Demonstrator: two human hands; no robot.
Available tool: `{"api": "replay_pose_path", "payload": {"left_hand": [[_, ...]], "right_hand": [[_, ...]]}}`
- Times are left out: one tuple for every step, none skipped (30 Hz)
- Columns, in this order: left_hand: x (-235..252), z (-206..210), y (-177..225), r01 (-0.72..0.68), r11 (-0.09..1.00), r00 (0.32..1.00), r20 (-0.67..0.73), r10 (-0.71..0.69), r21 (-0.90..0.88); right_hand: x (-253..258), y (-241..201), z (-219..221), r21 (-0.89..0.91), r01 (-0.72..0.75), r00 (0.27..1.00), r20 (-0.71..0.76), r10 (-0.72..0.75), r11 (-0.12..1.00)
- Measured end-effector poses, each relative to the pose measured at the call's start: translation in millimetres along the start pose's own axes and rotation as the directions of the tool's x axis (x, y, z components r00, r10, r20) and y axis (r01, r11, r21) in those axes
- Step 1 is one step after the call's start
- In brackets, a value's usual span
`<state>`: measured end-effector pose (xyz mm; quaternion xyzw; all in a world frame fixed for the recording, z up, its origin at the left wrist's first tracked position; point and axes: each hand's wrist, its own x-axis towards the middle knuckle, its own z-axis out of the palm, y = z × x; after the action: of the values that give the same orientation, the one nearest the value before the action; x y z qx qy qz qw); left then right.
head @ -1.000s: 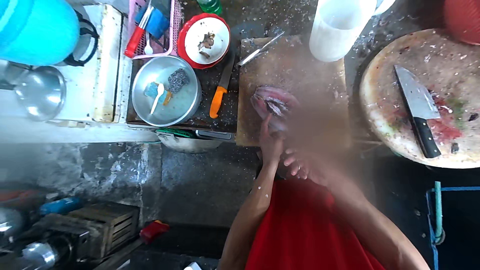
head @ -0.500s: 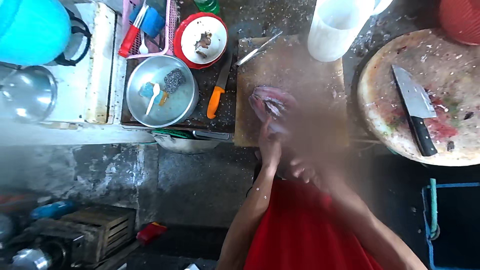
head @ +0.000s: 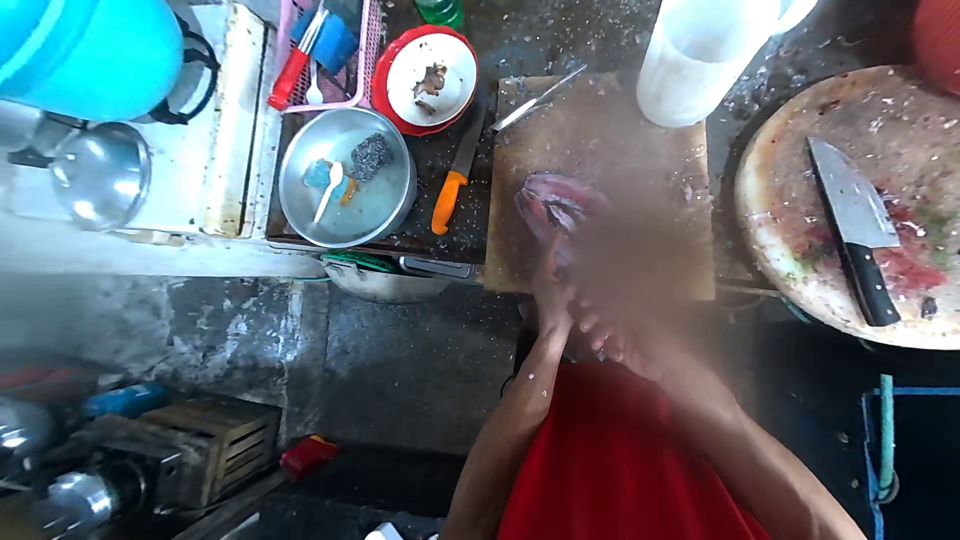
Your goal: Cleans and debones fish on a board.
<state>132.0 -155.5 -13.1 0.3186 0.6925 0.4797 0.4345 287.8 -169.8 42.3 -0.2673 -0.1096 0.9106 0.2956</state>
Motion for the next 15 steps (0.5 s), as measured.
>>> {"api": "replay_pose_path", "payload": {"left_hand": [[-0.1, 0.4, -0.5, -0.007, 1.0, 1.0, -0.002, 0.007, 0.012], [0.4, 1.4, -0.5, -0.011, 1.0, 1.0, -0.007, 0.011, 0.023], [0.9, 1.9, -0.4, -0.014, 1.0, 1.0, -0.009, 0.014, 0.028], [0.2, 2.1, 0.3, -0.007, 0.999, 1.0, -0.01, 0.008, 0.031], [-0.2, 2.3, 2.2, 0.016, 0.999, 1.0, -0.012, -0.016, 0.03], [-0.1, 2.7, 4.3, 0.039, 0.999, 0.999, -0.022, -0.039, 0.013], [-0.1, 2.2, 5.4, 0.051, 0.999, 0.998, -0.031, -0.051, -0.009], [-0.1, 1.2, 6.1, 0.055, 0.998, 0.998, -0.03, -0.056, -0.027], [0.2, 0.6, 6.8, 0.057, 0.998, 0.998, -0.025, -0.058, -0.035], [0.3, 0.4, 6.9, 0.061, 0.997, 0.998, -0.023, -0.062, -0.043], [0.4, 0.6, 6.3, 0.061, 0.996, 0.998, -0.025, -0.062, -0.058], [-0.3, 0.8, 5.3, 0.055, 0.996, 0.998, -0.023, -0.057, -0.076], [-1.1, 1.4, 4.5, 0.045, 0.994, 0.999, -0.022, -0.048, -0.095], [0.4, 2.0, 5.2, 0.036, 0.994, 0.999, -0.017, -0.038, -0.106], [1.8, 2.1, 5.8, 0.026, 0.994, 1.0, -0.015, -0.028, -0.106]], "right_hand": [[-2.3, 1.3, 1.2, -0.013, 0.012, 1.0, -0.01, -0.012, 1.0], [-4.9, 2.2, 1.8, -0.033, 0.021, 1.0, -0.014, -0.021, 0.999], [-8.0, 3.4, 2.0, -0.053, 0.028, 1.0, -0.013, -0.029, 0.998], [-12.1, 5.0, 1.9, -0.071, 0.034, 0.999, -0.011, -0.035, 0.997], [-16.7, 5.5, 1.6, -0.092, 0.043, 0.999, -0.008, -0.044, 0.995], [-21.4, 5.4, 0.6, -0.107, 0.055, 0.998, -0.003, -0.056, 0.993], [-26.5, 5.1, -1.3, -0.118, 0.069, 0.997, -0.006, -0.071, 0.991], [-31.0, 4.6, -4.4, -0.129, 0.095, 0.995, -0.026, -0.1, 0.987], [-34.0, 4.5, -9.1, -0.157, 0.138, 0.986, -0.069, -0.151, 0.978], [-34.9, 5.6, -15.7, -0.205, 0.191, 0.966, -0.133, -0.22, 0.96], [-33.7, 8.3, -22.1, -0.251, 0.231, 0.93, -0.227, -0.289, 0.94], [-31.8, 12.2, -26.0, -0.272, 0.249, 0.884, -0.327, -0.333, 0.93], [-31.6, 15.7, -26.7, -0.292, 0.252, 0.86, -0.37, -0.352, 0.923], [-32.0, 17.3, -23.9, -0.307, 0.251, 0.873, -0.337, -0.352, 0.918], [-33.1, 18.4, -18.7, -0.313, 0.244, 0.91, -0.254, -0.329, 0.918]]}}
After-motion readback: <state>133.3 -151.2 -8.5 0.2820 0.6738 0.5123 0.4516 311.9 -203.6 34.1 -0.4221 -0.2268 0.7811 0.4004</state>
